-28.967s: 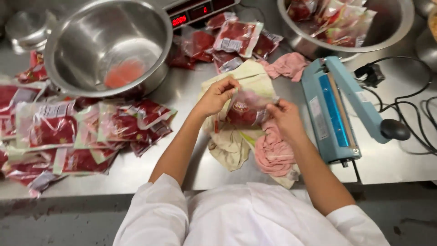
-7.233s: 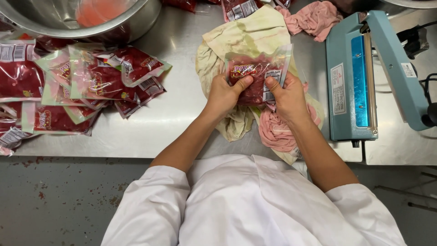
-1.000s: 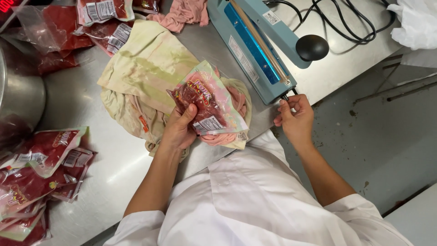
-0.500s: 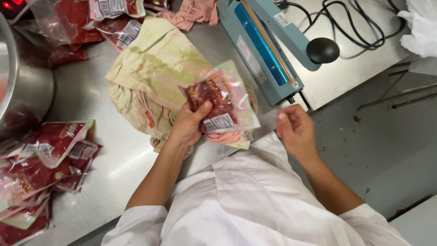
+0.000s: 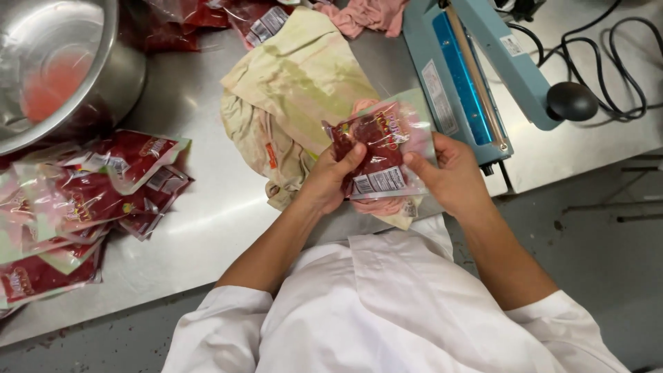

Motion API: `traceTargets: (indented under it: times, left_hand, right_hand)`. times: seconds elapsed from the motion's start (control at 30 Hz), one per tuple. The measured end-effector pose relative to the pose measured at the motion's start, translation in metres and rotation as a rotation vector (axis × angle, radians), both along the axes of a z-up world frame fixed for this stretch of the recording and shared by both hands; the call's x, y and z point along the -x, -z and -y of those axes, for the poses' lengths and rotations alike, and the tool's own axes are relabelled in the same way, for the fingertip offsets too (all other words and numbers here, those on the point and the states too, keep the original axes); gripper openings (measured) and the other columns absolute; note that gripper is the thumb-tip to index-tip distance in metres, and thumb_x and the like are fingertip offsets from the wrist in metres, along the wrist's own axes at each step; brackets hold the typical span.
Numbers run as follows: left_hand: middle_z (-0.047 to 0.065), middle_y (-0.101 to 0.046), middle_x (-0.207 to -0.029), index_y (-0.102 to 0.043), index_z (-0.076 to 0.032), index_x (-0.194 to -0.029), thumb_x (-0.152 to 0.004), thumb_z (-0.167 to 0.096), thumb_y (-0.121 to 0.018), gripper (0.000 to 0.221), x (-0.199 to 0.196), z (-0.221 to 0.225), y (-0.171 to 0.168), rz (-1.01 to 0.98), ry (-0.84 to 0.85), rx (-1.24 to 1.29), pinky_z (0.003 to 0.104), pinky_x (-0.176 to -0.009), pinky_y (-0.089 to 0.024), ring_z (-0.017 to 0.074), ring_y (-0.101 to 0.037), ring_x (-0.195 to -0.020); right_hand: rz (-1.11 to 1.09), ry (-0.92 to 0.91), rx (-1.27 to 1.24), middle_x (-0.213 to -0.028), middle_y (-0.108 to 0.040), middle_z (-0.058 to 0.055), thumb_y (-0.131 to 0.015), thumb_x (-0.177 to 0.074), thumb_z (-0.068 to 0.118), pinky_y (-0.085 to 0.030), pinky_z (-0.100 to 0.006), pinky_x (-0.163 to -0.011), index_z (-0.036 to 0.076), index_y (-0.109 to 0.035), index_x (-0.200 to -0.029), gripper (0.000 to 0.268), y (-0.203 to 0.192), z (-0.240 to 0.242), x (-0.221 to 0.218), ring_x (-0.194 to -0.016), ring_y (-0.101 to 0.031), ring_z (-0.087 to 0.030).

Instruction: The person uses a heat sealer to seal plastic bags of food, repeatedly placing the bags under the sealing arm, pressing down, and setting the sealed bags aside onto a cloth.

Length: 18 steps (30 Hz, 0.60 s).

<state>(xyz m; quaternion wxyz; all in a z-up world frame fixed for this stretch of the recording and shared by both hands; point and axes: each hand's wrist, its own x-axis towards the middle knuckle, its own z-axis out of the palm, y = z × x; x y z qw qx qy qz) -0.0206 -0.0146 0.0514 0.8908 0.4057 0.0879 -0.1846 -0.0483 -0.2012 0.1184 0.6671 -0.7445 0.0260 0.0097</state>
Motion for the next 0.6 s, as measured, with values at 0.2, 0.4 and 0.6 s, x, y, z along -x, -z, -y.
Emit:
traceTargets:
  times: [0.2,0.4,0.6]
  left_hand:
    - [0.005,-0.072,-0.087,-0.068,-0.004,-0.107,-0.089,-0.022,-0.083,0.030,-0.001,-0.006,-0.010,0.045,0.066,-0.044,0.028,-0.072,-0.060,0.0147,-0.073,-0.080]
    - [0.010,-0.072,-0.085,-0.069,-0.002,-0.104,-0.089,-0.018,-0.083,0.026,-0.005,-0.001,0.018,-0.087,-0.015,-0.006,0.034,-0.072,-0.062,0.0213,-0.074,-0.080]
    - [0.010,-0.071,-0.087,-0.068,-0.002,-0.107,-0.092,-0.024,-0.080,0.030,-0.024,-0.028,0.013,-0.111,-0.155,-0.060,0.038,-0.075,-0.062,0.0238,-0.074,-0.084]
  right_hand:
    - [-0.037,-0.052,-0.086,-0.080,-0.061,0.007,-0.074,-0.100,0.015,-0.053,-0.017,-0.073,0.006,-0.069,-0.110,0.015,-0.014,0.003,-0.008,-0.074,-0.059,-0.002]
    - [-0.098,0.041,-0.011,-0.073,-0.062,0.008,-0.082,-0.094,0.014,-0.053,-0.015,-0.066,0.006,-0.075,-0.101,0.013,-0.002,-0.005,-0.023,-0.068,-0.060,0.001]
    - [-0.094,0.035,0.023,-0.069,-0.065,0.005,-0.081,-0.093,0.013,-0.052,-0.018,-0.058,0.007,-0.076,-0.100,0.010,0.009,-0.029,-0.055,-0.063,-0.060,-0.001]
